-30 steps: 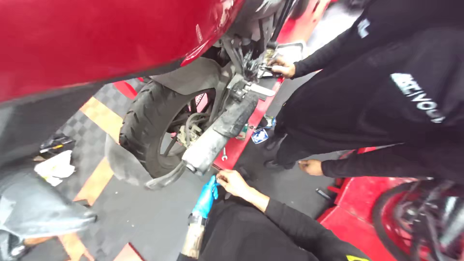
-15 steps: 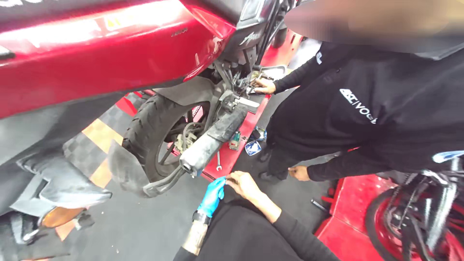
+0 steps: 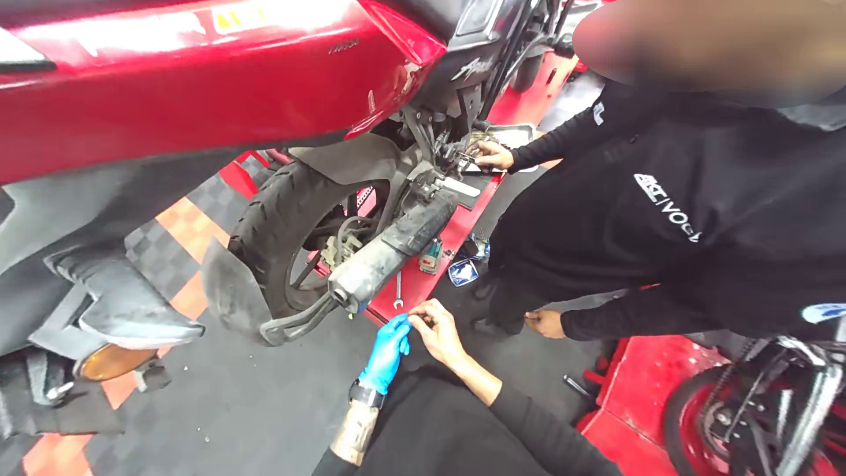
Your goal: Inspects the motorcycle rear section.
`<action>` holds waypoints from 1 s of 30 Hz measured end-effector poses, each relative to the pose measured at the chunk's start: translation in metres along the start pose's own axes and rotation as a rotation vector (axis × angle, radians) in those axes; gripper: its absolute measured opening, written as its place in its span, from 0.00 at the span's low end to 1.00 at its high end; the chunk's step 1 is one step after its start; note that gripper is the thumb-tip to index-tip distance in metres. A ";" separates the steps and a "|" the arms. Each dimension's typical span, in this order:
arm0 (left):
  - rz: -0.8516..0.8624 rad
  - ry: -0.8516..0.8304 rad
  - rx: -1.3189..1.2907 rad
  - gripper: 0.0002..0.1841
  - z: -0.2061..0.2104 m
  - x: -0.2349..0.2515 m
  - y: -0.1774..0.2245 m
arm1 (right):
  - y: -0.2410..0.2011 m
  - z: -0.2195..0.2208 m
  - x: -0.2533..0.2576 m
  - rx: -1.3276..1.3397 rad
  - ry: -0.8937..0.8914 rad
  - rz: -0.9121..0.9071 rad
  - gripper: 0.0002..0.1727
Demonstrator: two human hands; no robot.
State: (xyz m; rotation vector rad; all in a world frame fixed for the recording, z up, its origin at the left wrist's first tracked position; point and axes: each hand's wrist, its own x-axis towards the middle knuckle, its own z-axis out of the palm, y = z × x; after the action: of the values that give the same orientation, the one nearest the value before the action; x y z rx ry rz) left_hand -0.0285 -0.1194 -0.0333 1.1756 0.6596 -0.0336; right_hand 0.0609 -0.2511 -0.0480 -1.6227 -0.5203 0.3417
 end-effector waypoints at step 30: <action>-0.270 -0.020 -0.286 0.28 -0.002 0.002 0.015 | -0.013 -0.036 0.014 -0.218 -0.177 -0.016 0.08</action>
State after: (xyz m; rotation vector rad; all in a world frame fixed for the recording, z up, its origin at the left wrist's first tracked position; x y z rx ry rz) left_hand -0.0228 -0.1106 -0.0216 0.8058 0.7750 -0.1736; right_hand 0.0892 -0.2743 -0.0294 -1.8073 -0.7251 0.4312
